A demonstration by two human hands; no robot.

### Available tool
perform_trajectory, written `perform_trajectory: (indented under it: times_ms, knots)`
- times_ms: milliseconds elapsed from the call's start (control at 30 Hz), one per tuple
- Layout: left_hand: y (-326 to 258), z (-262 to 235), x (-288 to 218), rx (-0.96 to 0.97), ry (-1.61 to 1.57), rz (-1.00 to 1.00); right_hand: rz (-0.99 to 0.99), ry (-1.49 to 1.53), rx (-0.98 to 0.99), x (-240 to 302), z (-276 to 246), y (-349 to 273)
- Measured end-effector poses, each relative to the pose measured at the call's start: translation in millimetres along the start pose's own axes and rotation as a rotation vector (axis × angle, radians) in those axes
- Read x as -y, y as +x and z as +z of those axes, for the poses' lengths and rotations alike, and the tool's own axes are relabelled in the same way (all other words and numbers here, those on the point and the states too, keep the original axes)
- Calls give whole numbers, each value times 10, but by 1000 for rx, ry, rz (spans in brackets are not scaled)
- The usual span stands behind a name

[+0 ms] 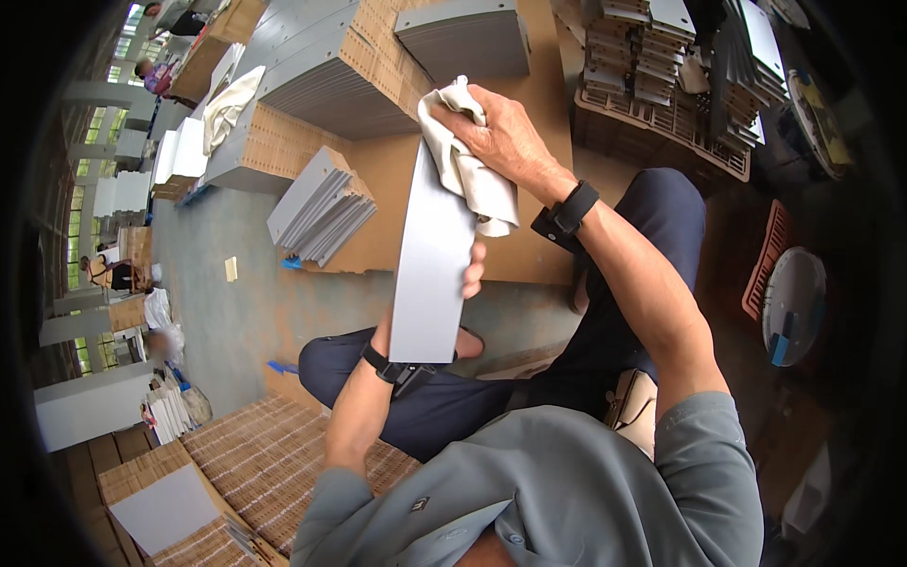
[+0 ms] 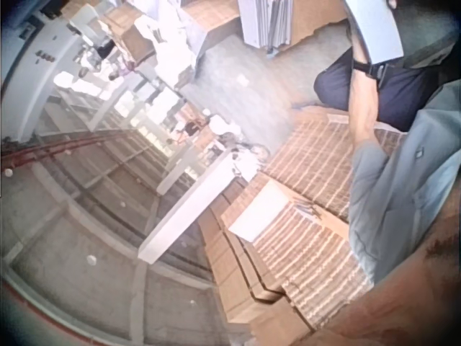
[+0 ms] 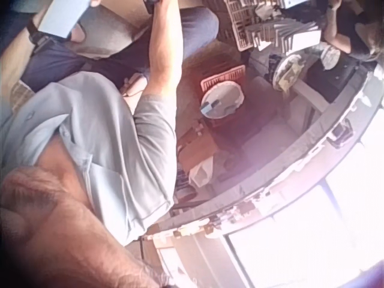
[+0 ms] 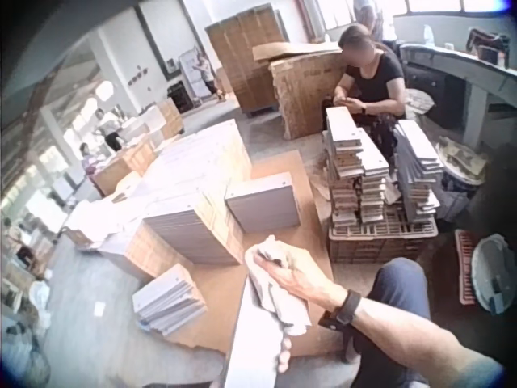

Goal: Wiping and sanding the edges of flat furniture components in a factory setting.

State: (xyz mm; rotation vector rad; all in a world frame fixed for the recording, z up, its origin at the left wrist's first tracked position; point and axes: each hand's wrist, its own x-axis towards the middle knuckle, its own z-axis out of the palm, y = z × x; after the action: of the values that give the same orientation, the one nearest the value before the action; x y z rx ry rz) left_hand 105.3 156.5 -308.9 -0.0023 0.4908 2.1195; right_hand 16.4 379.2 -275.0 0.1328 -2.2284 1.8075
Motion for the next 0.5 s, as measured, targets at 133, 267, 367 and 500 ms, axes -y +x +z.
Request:
perform_trajectory:
  times_ms: [133,267,367,500]
  knots:
    - [-57,236,-78,-183,185,40,-74,-137,-3,-76,8,-4]
    - [-62,60,-38,-99,215,38,-159,-361,-124,-261,-99,82]
    - [-111,12,-91,-71,179,85,-384,-467,-262,-172,-91,88]
    - [-104,-120,-180,-161,138,150,-548,-368,80,43,120,-222]
